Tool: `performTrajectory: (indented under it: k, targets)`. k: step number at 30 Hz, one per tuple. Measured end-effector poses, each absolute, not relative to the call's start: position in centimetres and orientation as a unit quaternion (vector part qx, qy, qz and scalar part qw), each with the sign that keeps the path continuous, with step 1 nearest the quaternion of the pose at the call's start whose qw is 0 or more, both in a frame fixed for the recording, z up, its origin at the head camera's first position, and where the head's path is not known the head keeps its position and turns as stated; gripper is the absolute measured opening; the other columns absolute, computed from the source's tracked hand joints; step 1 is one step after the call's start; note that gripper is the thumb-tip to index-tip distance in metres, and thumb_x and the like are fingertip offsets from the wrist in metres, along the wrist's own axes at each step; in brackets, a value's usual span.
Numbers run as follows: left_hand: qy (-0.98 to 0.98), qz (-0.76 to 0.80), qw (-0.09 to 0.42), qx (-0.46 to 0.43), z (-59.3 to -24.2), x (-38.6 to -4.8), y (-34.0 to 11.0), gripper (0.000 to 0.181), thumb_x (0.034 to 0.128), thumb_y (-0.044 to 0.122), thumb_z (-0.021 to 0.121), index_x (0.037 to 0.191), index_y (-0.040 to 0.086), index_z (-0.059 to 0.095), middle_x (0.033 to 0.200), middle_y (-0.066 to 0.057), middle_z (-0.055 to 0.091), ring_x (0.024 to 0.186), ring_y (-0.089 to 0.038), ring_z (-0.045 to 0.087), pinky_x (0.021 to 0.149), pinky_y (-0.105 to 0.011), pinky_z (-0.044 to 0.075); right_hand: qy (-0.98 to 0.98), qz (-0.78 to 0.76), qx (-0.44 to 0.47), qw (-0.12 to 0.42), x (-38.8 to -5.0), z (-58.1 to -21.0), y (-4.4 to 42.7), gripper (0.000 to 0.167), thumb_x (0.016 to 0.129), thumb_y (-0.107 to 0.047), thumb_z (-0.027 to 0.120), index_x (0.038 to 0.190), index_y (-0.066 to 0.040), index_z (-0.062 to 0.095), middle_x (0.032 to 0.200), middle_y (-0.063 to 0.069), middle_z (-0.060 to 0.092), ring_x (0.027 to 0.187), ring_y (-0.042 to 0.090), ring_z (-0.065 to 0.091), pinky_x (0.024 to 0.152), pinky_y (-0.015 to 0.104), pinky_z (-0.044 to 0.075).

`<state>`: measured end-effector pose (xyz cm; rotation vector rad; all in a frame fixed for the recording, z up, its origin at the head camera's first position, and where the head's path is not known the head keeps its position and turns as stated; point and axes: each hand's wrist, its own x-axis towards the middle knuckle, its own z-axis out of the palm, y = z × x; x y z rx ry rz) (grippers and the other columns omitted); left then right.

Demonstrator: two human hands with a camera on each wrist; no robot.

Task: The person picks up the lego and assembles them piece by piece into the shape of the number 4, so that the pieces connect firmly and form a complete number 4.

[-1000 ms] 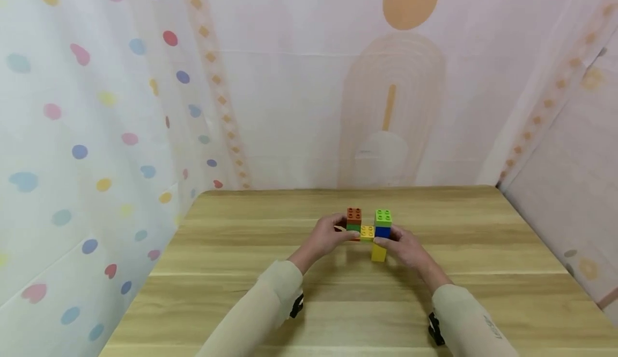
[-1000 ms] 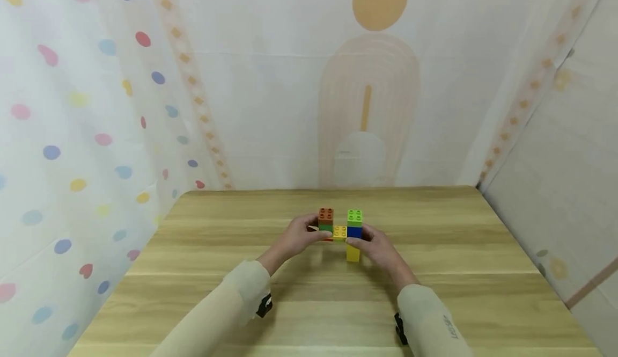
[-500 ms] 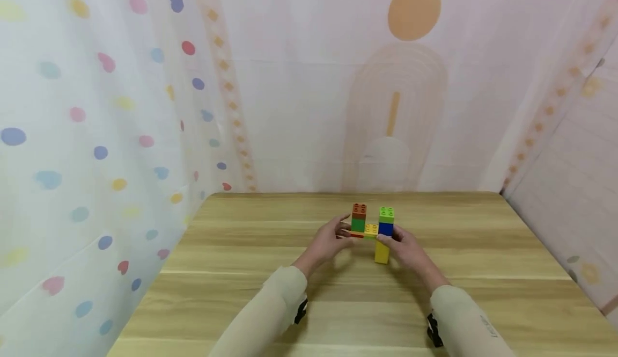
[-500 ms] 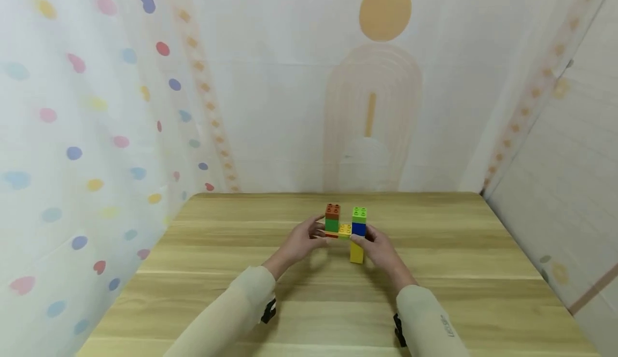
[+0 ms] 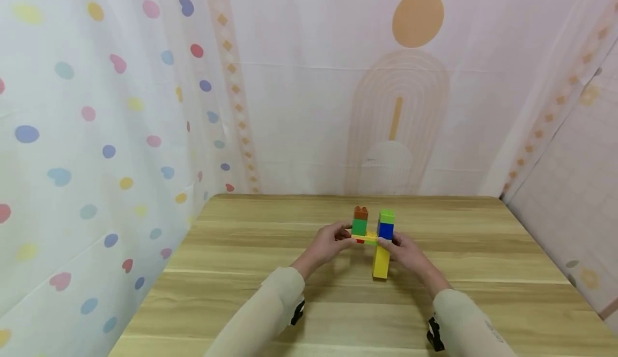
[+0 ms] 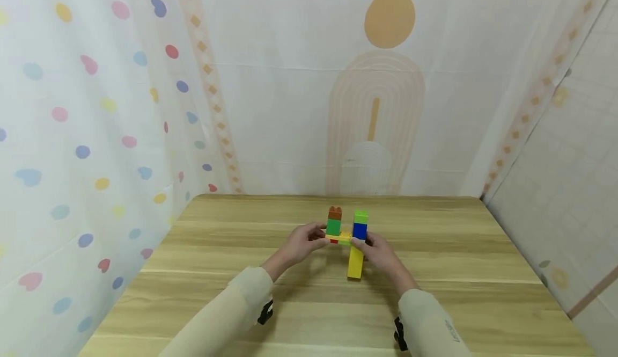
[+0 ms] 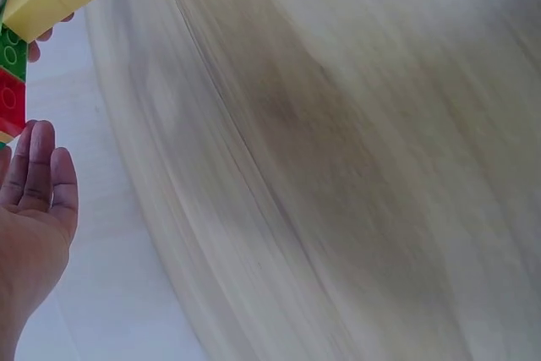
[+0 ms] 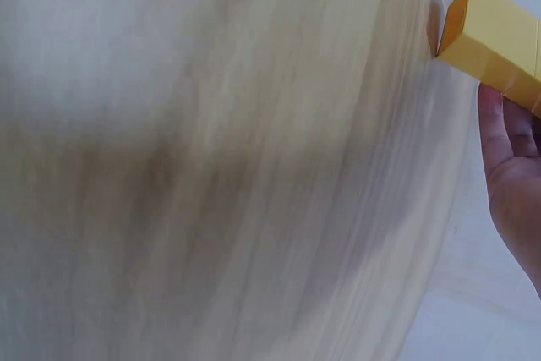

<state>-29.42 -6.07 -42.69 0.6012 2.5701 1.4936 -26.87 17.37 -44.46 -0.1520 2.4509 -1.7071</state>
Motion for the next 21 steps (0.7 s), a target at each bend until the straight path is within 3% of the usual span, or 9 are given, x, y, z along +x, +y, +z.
performTrajectory:
  k: [6,11,17,21]
  targets:
    - [0.848,0.492,0.051,0.191,-42.8,-29.8,-6.6,0.046,0.0954,0.024,0.069,0.137,0.006,0.057,0.111,-0.003,0.067,0.099,-0.016,0.062,0.086,-0.035,0.053,0.814,-0.57,-0.08,0.075,-26.9,-44.3,17.1,0.064,0.104,-0.036,0.053,0.152,0.0,0.032,0.141,0.024,0.048,0.12,0.034,0.053,0.095,0.047,0.049]
    - [0.849,0.495,0.052,0.179,-43.3,-30.1,-7.2,0.064,0.095,0.02,0.07,0.151,0.01,0.041,0.106,-0.003,0.067,0.095,-0.016,0.061,0.085,-0.036,0.053,0.798,-0.589,-0.107,0.077,-26.6,-44.4,17.2,0.071,0.104,-0.016,0.053,0.161,-0.013,0.01,0.146,0.03,0.039,0.126,0.039,0.048,0.095,0.047,0.049]
    - [0.849,0.485,0.083,0.191,-43.8,-30.1,-8.5,0.073,0.0952,0.022,0.069,0.157,0.017,0.03,0.103,-0.002,0.065,0.093,-0.017,0.059,0.086,-0.036,0.051,0.795,-0.59,-0.111,0.09,-26.7,-44.8,17.0,0.077,0.099,-0.005,0.058,0.161,-0.02,0.013,0.146,0.029,0.04,0.127,0.038,0.048,0.094,0.046,0.05]
    - [0.851,0.478,0.101,0.19,-43.8,-30.0,-9.4,0.077,0.0937,0.021,0.071,0.158,0.019,0.028,0.103,-0.001,0.065,0.094,-0.017,0.059,0.087,-0.037,0.051,0.796,-0.582,-0.125,0.115,-27.1,-44.7,16.8,0.087,0.093,-0.001,0.065,0.161,-0.018,0.012,0.145,0.029,0.042,0.125,0.038,0.05,0.094,0.046,0.05]
